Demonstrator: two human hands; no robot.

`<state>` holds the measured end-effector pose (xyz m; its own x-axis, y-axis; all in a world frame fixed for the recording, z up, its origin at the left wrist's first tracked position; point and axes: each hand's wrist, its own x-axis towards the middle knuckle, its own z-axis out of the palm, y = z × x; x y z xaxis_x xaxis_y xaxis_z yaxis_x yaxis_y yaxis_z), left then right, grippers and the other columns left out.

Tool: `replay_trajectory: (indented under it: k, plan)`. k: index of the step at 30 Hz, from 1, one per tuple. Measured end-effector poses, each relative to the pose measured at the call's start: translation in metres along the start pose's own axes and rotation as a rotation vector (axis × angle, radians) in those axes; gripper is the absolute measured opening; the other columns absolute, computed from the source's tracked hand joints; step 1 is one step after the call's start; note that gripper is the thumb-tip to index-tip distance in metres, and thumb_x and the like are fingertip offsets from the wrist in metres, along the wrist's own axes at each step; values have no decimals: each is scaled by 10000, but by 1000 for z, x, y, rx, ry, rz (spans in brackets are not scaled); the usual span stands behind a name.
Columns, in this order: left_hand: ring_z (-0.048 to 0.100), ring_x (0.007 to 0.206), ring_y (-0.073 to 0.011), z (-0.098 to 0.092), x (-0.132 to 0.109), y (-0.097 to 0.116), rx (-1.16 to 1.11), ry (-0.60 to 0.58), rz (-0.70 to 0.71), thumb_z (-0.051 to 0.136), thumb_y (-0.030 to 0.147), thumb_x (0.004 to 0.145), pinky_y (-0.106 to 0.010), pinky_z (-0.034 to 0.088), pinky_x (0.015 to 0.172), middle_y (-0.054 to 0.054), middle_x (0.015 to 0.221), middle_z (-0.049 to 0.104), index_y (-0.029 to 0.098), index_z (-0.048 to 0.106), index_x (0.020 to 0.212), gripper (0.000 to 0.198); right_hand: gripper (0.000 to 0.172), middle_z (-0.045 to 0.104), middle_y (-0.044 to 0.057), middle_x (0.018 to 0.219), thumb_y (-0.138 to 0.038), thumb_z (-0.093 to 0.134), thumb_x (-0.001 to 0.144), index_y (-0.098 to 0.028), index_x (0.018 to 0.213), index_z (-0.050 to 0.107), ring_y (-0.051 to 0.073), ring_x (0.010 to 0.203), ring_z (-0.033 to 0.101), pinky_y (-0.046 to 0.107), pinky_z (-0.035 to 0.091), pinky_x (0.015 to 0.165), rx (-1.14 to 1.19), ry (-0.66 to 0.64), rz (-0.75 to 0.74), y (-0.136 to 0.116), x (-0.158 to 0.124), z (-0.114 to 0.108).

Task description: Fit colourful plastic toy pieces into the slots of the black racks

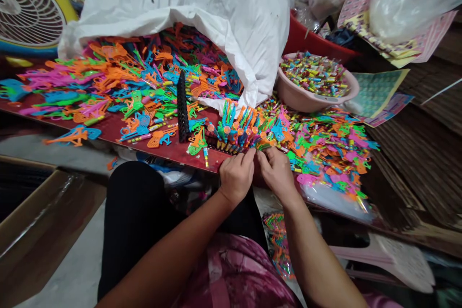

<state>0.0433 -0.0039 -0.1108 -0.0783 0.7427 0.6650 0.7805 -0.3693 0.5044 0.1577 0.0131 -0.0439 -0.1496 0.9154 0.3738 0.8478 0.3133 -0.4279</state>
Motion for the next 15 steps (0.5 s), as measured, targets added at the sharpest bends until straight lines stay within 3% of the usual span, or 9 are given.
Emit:
replay_trajectory:
  k: [7, 15]
  plan:
    - [696, 757, -176, 5, -5, 4, -18, -16, -49, 519, 196, 945, -316, 449, 690, -28, 855, 754, 196, 637, 1216, 296, 251, 490, 1, 637, -336, 446, 917, -229, 689, 447, 168, 601, 457, 301, 288, 586, -35, -42, 15, 2, 6, -1]
    - [704, 789, -161, 6, -3, 3, -126, -43, -171, 533, 216, 938, -294, 462, 751, -16, 908, 771, 219, 657, 1171, 265, 250, 544, -3, 643, -376, 478, 910, -226, 710, 497, 162, 593, 492, 285, 323, 578, 112, -35, 56, 5, 4, 3]
